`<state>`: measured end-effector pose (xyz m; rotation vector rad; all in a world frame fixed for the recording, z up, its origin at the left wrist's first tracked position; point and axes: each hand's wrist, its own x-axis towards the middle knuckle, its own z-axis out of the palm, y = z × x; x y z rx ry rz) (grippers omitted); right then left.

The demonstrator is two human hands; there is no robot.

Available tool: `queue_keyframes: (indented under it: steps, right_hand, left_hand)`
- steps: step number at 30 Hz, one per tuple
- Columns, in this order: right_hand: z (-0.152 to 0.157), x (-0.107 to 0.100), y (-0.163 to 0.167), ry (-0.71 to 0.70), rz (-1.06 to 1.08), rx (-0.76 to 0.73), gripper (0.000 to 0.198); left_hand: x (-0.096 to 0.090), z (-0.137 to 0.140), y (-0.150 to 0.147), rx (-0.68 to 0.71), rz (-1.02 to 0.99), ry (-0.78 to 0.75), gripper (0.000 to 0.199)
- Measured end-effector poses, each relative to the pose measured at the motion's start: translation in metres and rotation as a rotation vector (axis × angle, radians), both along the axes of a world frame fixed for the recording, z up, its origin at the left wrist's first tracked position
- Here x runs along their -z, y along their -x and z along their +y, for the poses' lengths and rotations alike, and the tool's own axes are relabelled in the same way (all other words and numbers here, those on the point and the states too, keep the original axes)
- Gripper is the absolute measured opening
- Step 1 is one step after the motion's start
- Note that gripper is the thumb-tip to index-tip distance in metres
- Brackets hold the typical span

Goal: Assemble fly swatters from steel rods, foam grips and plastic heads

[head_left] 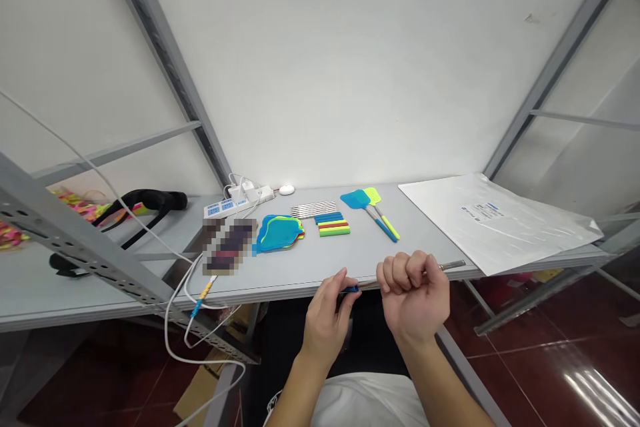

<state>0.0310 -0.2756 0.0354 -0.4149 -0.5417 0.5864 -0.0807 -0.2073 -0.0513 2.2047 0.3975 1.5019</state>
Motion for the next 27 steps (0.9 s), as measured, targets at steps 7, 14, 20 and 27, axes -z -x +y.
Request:
queue_keyframes:
  steps: [7, 14, 20, 27]
  right_hand:
    - [0.028, 0.0, 0.002, 0.028, -0.181, -0.063, 0.042]
    - [0.082, 0.0, 0.003, 0.111, -0.343, -0.088, 0.045]
    - [0.126, 0.012, -0.001, 0.296, -0.482, -0.175, 0.045]
    - [0.141, 0.005, -0.017, 0.454, -0.626, -0.312, 0.021]
  left_hand:
    - [0.011, 0.01, -0.01, -0.097, -0.133, 0.196, 0.055]
    - [0.011, 0.044, -0.032, -0.072, -0.268, 0.402, 0.042]
    - [0.008, 0.073, -0.044, -0.076, -0.277, 0.526, 0.035]
    - [-0.003, 0.09, -0.042, -0.001, -0.081, 0.699, 0.031]
